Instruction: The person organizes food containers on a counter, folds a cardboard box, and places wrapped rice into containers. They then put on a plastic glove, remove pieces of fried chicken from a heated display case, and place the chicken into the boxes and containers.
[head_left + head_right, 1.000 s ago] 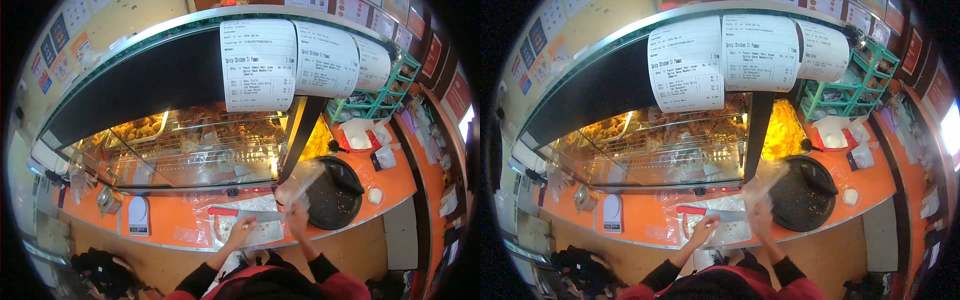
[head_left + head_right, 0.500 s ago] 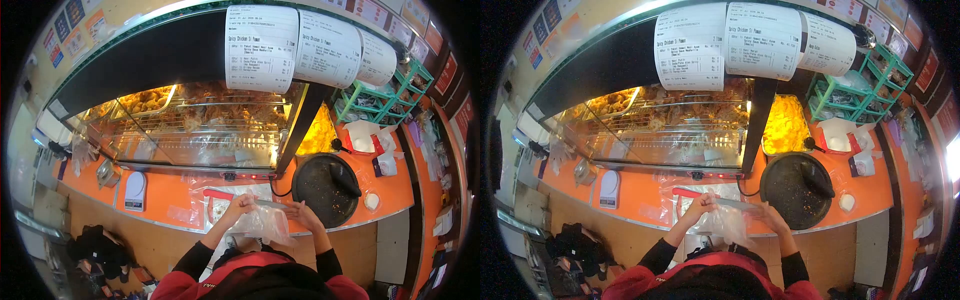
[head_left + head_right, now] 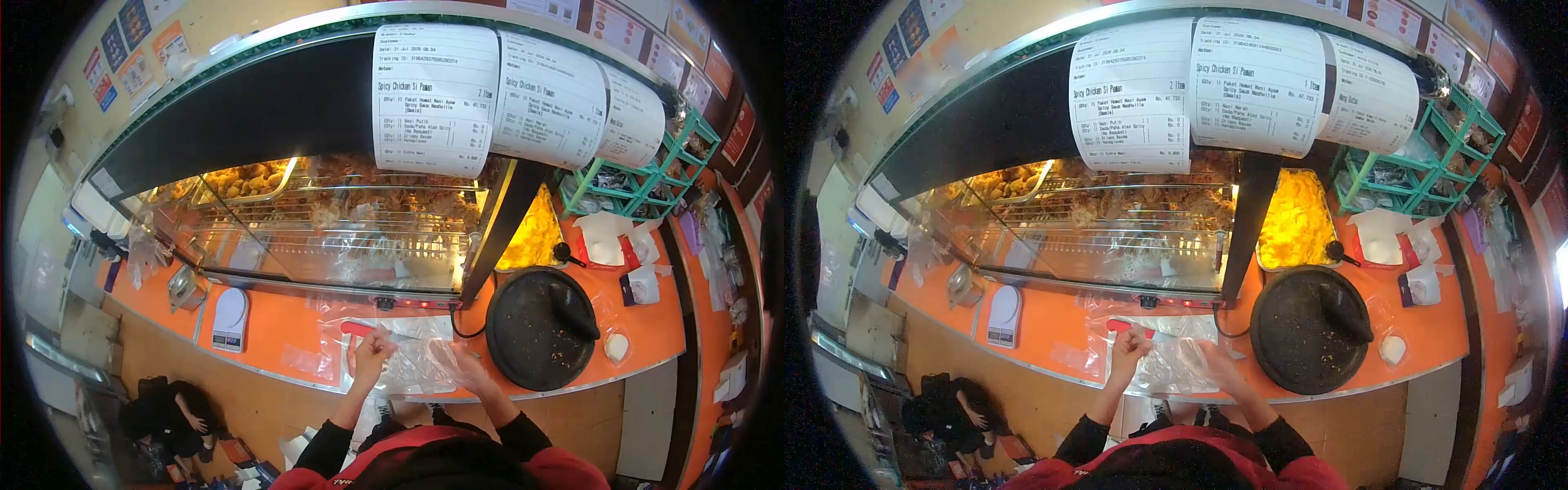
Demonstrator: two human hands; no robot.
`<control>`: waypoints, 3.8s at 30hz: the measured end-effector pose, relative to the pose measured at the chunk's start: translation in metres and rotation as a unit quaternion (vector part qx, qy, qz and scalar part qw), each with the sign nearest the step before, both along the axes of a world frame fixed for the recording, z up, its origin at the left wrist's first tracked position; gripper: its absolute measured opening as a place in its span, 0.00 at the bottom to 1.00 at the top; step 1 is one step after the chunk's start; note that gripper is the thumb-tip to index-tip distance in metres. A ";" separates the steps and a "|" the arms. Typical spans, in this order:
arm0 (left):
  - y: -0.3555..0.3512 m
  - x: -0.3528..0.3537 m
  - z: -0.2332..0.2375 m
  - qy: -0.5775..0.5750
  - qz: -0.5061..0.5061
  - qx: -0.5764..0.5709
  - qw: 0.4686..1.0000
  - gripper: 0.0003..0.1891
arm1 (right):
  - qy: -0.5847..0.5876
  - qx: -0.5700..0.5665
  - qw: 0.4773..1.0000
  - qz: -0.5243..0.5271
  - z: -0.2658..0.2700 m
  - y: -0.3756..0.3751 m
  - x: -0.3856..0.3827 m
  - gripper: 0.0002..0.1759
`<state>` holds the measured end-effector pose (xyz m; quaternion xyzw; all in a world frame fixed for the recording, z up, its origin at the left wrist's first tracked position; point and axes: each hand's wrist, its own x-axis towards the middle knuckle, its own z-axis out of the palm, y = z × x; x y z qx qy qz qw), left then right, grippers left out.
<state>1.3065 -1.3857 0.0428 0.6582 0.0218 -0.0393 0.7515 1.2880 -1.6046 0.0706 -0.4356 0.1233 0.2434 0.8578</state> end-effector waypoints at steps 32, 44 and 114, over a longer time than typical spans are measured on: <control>-0.030 -0.041 0.032 -0.019 -0.046 0.115 0.992 0.11 | -0.202 -0.274 0.940 -0.034 -0.037 0.020 -0.017 0.09; -0.056 -0.039 0.058 -0.159 0.064 0.163 0.972 0.07 | -0.328 -0.349 0.878 0.009 -0.001 0.038 -0.026 0.10; -0.046 -0.092 0.079 -0.309 0.091 0.314 0.893 0.09 | -0.154 0.316 0.913 0.207 0.006 0.138 0.057 0.23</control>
